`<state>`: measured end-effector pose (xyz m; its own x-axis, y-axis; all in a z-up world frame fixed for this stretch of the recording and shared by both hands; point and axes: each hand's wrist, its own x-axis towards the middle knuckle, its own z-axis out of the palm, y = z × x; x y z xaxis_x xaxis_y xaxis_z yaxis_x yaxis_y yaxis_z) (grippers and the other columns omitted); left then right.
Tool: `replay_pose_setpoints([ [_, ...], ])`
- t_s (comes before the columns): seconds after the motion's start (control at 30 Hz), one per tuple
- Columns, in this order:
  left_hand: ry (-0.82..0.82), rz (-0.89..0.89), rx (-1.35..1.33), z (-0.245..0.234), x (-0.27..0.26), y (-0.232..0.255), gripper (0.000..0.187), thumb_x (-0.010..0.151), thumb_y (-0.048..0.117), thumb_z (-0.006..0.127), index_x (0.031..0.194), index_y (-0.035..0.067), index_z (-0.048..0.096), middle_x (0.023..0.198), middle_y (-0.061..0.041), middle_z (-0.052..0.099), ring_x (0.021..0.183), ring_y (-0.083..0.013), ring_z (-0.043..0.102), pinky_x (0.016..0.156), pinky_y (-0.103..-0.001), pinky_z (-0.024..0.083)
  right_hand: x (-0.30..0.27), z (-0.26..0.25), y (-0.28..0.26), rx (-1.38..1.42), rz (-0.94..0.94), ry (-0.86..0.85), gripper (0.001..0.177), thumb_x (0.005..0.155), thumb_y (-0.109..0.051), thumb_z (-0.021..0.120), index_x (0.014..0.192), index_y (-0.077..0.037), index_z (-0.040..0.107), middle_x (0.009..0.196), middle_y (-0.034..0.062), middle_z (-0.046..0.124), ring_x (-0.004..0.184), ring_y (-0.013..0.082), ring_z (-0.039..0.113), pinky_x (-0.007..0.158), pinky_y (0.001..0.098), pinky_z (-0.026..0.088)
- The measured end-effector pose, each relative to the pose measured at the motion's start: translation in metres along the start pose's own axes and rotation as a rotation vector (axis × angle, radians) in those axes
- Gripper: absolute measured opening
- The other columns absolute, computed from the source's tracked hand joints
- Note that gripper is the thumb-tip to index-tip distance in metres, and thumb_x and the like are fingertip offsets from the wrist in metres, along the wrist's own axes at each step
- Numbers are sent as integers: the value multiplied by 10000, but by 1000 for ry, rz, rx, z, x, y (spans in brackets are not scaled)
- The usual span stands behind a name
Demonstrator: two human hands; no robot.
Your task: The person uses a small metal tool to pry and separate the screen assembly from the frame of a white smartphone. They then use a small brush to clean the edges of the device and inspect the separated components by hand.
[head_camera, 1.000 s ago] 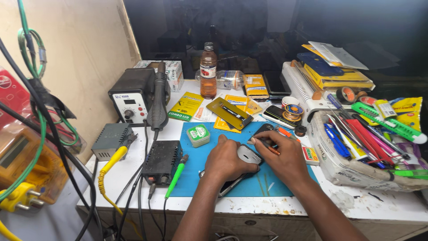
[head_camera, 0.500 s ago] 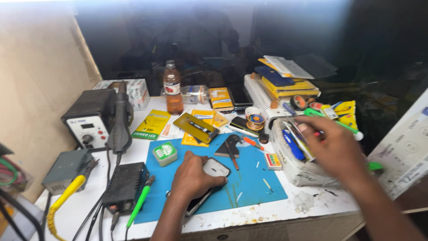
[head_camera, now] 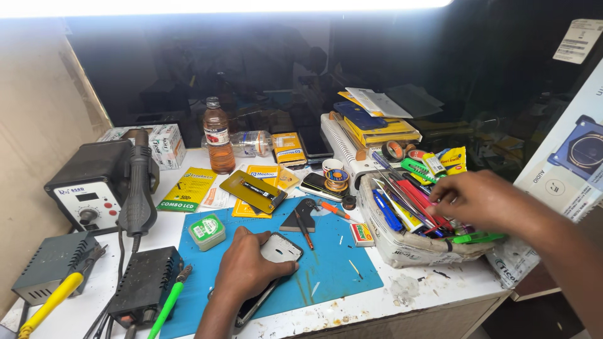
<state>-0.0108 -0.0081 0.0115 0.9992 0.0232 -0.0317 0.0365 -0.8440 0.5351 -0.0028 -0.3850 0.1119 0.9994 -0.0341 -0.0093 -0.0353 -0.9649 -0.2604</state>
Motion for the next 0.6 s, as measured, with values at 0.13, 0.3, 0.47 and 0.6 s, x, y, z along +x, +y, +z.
replay_pose_setpoints([
  [0.13, 2, 1, 5, 0, -1, 0, 906, 564, 498, 929, 1320, 79, 658, 1223, -129, 581, 1125, -265, 650, 984, -389, 534, 4, 33, -29, -138, -51, 18, 550, 729, -426, 839, 1193, -150, 738, 972, 72, 789, 928, 213, 744, 860, 351, 592],
  [0.3, 8, 5, -2, 0, -2, -1, 917, 566, 504, 928, 1326, 72, 650, 1229, -128, 579, 1125, -265, 651, 978, -395, 539, 21, 25, -20, -112, 48, 207, 557, 831, -442, 731, 1285, -120, 710, 864, 166, 798, 786, 294, 786, 815, 399, 603],
  [0.47, -11, -2, -1, 0, 1, -1, 920, 563, 499, 927, 1328, 70, 648, 1230, -129, 577, 1127, -265, 652, 977, -396, 540, 24, -5, 0, -17, 30, 343, 560, 815, -422, 745, 1250, -68, 730, 832, 162, 793, 685, 300, 791, 742, 404, 612],
  [0.6, -10, -4, 7, 0, 2, -1, 917, 558, 501, 927, 1317, 62, 658, 1232, -127, 574, 1125, -262, 651, 977, -396, 540, 9, -12, -12, -33, 147, 329, 549, 857, -462, 736, 1288, -122, 720, 800, 179, 792, 681, 307, 770, 705, 427, 620],
])
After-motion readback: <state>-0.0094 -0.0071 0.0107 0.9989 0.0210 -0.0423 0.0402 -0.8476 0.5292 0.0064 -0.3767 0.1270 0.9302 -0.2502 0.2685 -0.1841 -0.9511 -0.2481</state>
